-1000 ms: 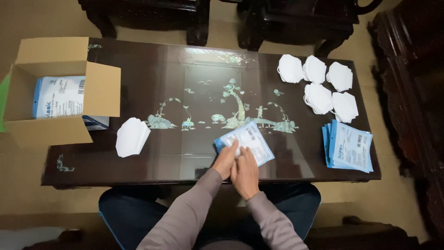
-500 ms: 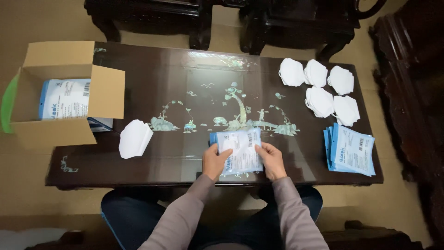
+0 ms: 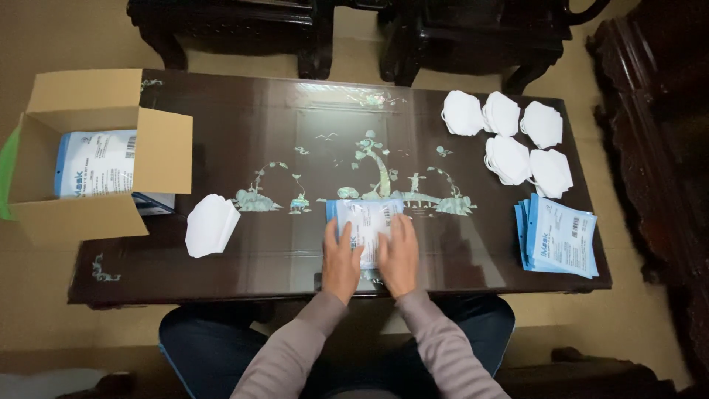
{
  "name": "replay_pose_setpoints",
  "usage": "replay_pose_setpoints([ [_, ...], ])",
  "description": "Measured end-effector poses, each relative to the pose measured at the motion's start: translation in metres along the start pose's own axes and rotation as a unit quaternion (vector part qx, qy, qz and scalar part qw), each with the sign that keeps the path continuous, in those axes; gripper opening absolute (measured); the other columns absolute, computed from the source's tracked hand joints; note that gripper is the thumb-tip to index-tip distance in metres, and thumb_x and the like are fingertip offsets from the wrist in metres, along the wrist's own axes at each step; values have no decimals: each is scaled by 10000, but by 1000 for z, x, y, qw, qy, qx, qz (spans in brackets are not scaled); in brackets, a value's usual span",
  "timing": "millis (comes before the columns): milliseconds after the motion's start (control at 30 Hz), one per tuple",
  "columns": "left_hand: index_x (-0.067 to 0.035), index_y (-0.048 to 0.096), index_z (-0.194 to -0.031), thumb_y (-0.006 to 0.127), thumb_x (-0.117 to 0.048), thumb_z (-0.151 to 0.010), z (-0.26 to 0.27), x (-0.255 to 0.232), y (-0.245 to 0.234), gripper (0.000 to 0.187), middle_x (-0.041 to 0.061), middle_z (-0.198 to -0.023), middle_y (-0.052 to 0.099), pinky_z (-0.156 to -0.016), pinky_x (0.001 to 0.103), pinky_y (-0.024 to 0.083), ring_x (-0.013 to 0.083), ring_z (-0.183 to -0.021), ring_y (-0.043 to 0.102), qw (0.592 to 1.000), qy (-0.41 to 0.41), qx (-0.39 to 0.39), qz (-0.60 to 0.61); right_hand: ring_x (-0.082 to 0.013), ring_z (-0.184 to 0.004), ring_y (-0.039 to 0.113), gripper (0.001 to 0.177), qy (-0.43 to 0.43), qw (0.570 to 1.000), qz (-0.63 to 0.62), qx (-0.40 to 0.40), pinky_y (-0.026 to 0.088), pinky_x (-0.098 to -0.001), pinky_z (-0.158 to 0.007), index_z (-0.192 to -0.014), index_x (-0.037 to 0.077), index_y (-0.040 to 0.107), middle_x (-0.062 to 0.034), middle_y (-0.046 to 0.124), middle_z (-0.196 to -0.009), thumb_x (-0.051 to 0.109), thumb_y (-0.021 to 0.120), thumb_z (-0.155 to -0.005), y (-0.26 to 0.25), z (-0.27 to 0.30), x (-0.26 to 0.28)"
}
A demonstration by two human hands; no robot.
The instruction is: Packaging individual face masks into plastic sleeves and stacking them on a table
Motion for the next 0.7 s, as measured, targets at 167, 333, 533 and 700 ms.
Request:
replay_pose_setpoints([
  [167,-11,566,-1411,555,-189,-1017,-6,-5,2,432,314,-1558,376,-1166,666,227,504,-1486,305,976,122,3,-179,-573,-1422,350,525,87,988,66,105,264,-648,-1167,-1471,-57,495,-384,412,-1506,256,546,-1052,34,19,6],
  [333,-107,502,-1507,423,-293,-1075,-9,19,18,477,260,-1576,412,-1161,743,118,428,-1487,349,963,127,96,-215,-546,-1485,284,547,102,971,150,155,159,-662,-1207,-1497,0,499,-370,363,-1558,336,500,-1066,50,29,1],
  [533,-121,452,-1533,292,-403,-1101,-19,22,6,540,237,-1632,320,-1164,741,119,413,-1522,287,958,63,196,-200,-525,-1503,272,554,96,970,164,153,151,-650,-1215,-1510,35,495,-366,337,-1581,389,445,-1086,47,27,-13],
  [700,-149,462,-1535,391,-429,-1086,-34,55,-51,534,240,-1652,286,-1180,728,169,427,-1538,256,953,-24,136,-271,-589,-1376,454,516,-20,953,298,56,300,-752,-1082,-1438,-14,573,-408,504,-1429,246,596,-993,5,30,-89],
])
Point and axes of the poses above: each hand's wrist, its own z-axis away from the middle knuckle, its own y-axis out of the palm, x = y × z, the point moved 5 cm from there along -z, towards the middle knuckle
